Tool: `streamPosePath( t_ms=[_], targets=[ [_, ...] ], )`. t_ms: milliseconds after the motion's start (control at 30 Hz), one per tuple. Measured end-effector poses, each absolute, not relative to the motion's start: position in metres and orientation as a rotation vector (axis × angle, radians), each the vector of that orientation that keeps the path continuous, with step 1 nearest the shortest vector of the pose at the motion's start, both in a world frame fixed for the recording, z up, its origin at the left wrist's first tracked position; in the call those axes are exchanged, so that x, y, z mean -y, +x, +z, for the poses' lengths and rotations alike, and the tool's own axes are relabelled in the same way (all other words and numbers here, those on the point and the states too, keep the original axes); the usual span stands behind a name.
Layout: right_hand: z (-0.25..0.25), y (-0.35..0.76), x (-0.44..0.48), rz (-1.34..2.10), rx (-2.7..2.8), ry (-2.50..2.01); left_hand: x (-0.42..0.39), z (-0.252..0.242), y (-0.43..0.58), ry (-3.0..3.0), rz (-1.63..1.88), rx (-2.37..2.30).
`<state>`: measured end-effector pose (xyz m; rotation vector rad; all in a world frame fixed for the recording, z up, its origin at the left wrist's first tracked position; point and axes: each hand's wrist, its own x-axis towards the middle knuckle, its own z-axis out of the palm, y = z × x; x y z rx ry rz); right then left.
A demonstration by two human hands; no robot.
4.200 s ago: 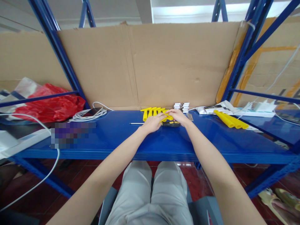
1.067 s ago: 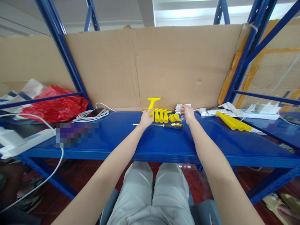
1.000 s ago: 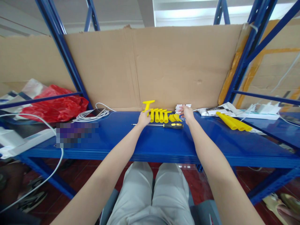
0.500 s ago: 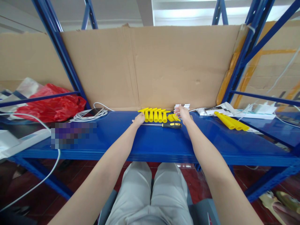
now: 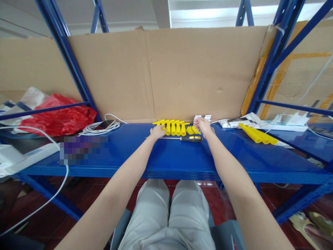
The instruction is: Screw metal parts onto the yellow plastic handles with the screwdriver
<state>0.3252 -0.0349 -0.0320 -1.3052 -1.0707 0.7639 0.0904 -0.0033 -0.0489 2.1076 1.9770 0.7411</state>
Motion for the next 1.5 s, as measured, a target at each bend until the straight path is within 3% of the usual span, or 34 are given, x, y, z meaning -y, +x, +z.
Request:
streamPosePath(
  t_ms=[333, 1500],
  targets=[
    [-0.029, 0.320, 0.040, 0.738, 1.067, -1.324, 0.012, -0.047, 0.087, 2.139, 0.593, -1.986],
    [-0.026, 0.322, 0.039, 0.666, 1.162, -1.363, 0.017, -0.047, 0.088, 2.214, 0.795, -1.957]
  ],
)
